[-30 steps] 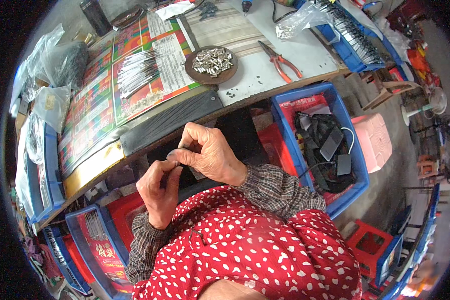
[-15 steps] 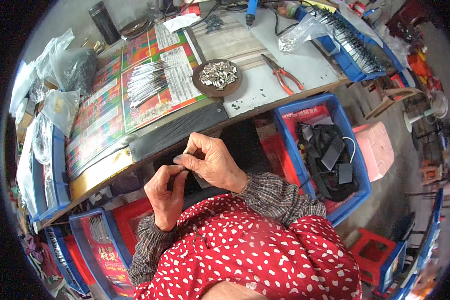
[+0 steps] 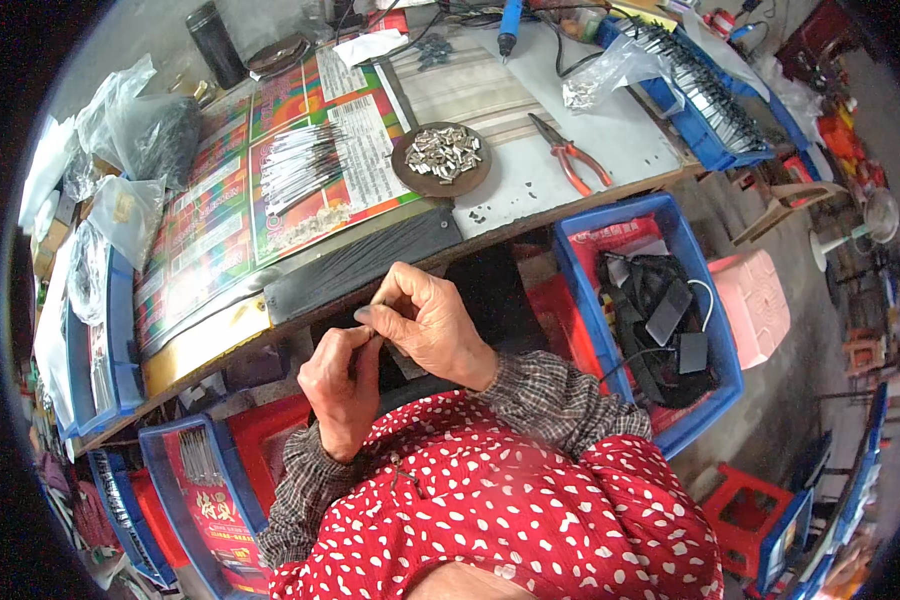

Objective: The person assembles small metal components by hand and with pliers at a workbench.

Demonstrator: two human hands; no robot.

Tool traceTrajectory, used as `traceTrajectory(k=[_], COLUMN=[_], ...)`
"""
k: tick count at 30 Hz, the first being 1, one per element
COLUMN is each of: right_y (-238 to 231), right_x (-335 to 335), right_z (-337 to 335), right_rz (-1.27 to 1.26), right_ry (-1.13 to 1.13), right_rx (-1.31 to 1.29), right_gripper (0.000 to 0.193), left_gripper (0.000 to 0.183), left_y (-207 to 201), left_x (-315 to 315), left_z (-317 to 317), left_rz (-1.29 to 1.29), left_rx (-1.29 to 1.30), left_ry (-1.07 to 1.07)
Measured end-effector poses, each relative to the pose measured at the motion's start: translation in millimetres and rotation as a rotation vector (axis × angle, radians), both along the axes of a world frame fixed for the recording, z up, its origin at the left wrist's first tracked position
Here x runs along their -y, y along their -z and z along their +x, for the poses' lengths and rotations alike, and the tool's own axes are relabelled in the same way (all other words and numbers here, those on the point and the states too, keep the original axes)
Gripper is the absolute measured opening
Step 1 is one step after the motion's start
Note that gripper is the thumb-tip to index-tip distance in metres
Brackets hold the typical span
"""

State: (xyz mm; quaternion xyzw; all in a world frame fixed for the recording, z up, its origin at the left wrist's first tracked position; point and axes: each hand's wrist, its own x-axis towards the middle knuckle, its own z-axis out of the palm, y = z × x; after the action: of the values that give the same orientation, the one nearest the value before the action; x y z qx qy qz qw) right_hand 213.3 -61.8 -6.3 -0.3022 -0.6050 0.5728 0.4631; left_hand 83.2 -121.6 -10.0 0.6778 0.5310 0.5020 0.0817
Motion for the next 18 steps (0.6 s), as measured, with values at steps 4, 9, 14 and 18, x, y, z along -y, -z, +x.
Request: traceTrajectory(k=[4, 9, 14, 18], right_y=[-2.5, 2.5, 3.3, 1.8], right_x=[-5.3, -3.2, -1.1, -8.0], right_z=[12.1, 10.6, -5.0, 10.3], right_rz=[-0.202, -0.117, -0.117, -0.176], right_ry=[-0.170, -0.200, -0.019, -0.225], right_rx=[-0.084, -0.100, -0.115, -0.095], right_gripper=[0.012, 0.017, 0.020, 0.016], left_gripper=[0.011, 0.013, 0.013, 0.012], left_y=[-5.7, -4.2, 2.0, -0.8], left_x=[4.1, 5.6, -2.0, 2.0], left_z=[-8.9, -4.5, 2.2, -8.2], left_rz=[-0.269, -0.155, -0.012, -0.217], left_rx=[0.233, 0.083, -0.107, 0.157], left_ry=[0.146, 0.066, -0.094, 0.073])
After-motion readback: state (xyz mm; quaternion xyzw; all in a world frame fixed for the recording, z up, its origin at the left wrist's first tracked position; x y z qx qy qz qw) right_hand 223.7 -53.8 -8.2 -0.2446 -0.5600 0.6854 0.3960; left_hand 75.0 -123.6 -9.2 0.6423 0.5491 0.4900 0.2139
